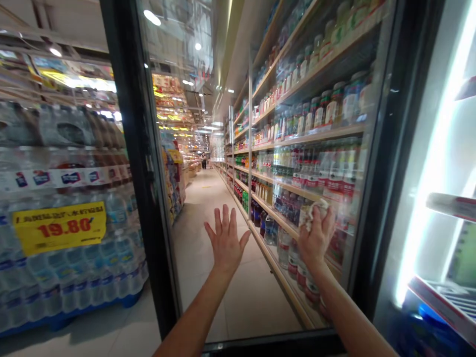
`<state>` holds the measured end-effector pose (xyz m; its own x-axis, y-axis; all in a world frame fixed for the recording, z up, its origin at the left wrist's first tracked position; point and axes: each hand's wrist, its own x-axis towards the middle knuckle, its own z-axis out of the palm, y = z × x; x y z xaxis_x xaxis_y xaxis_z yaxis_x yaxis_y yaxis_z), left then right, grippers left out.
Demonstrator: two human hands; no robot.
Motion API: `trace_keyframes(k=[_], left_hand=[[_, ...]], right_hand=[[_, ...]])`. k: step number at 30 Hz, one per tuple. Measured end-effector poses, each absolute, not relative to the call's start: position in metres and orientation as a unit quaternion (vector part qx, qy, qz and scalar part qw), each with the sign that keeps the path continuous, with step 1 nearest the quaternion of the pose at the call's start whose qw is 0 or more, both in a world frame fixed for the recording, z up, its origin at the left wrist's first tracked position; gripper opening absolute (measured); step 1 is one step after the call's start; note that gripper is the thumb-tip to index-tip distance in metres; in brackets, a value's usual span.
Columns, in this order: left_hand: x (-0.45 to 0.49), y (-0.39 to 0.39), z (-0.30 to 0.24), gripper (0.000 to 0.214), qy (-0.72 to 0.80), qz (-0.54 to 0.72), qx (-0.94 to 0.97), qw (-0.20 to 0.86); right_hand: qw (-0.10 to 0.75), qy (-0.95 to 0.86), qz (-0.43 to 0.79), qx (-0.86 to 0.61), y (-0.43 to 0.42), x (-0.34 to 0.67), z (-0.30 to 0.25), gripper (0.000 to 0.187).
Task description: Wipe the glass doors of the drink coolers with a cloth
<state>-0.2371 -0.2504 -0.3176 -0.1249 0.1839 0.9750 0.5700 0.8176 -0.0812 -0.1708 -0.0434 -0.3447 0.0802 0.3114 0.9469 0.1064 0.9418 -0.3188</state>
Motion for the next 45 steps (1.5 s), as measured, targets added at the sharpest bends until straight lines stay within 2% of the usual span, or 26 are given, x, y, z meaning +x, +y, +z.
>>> trace_keyframes(k=[5, 7, 10, 12, 18, 22, 24, 30, 32, 34, 37, 42, 45], left_hand=[[-0.235, -0.249, -0.322, 0.072, -0.737, -0.173, -0.259, 0.600], [-0.235, -0.249, -0.325, 0.071, -0.738, -0.171, -0.263, 0.597], [-0.234, -0.247, -0.330, 0.071, -0.734, -0.172, -0.264, 0.601], [-0.233, -0.245, -0.333, 0.071, -0.730, -0.175, -0.259, 0.608], [-0.233, -0.245, -0.337, 0.073, -0.729, -0.174, -0.264, 0.607], [-0.234, -0.245, -0.340, 0.073, -0.728, -0.172, -0.267, 0.608], [-0.233, -0.243, -0.341, 0.073, -0.729, -0.178, -0.264, 0.606], [-0.232, -0.242, -0.342, 0.073, -0.739, -0.189, -0.263, 0.591], [-0.232, -0.242, -0.343, 0.070, -0.737, -0.182, -0.260, 0.596], [-0.233, -0.242, -0.344, 0.068, -0.736, -0.176, -0.257, 0.602], [-0.233, -0.242, -0.344, 0.068, -0.736, -0.174, -0.257, 0.602], [-0.232, -0.243, -0.344, 0.068, -0.735, -0.174, -0.258, 0.602], [-0.233, -0.243, -0.343, 0.069, -0.729, -0.170, -0.260, 0.610]], right_hand=[[0.637, -0.768, -0.050, 0.045, -0.071, -0.174, -0.353, 0.056], [0.660, -0.750, -0.042, 0.012, -0.056, -0.169, -0.357, 0.055], [0.715, -0.686, 0.041, -0.125, -0.021, -0.159, -0.360, 0.057], [0.722, -0.666, 0.075, -0.172, -0.014, -0.156, -0.362, 0.058], [0.638, -0.768, -0.050, 0.016, -0.031, -0.159, -0.369, 0.059], [0.711, -0.683, 0.059, -0.157, 0.001, -0.153, -0.363, 0.057], [0.718, -0.662, 0.090, -0.196, -0.002, -0.154, -0.362, 0.060], [0.622, -0.782, -0.031, 0.033, -0.052, -0.163, -0.376, 0.060], [0.643, -0.766, -0.013, -0.005, -0.036, -0.160, -0.372, 0.056], [0.691, -0.713, 0.050, -0.107, -0.011, -0.155, -0.361, 0.053], [0.722, -0.653, 0.121, -0.195, 0.004, -0.153, -0.349, 0.055], [0.645, -0.764, -0.006, -0.017, -0.025, -0.157, -0.361, 0.055], [0.661, -0.748, 0.010, -0.063, -0.009, -0.154, -0.359, 0.055]])
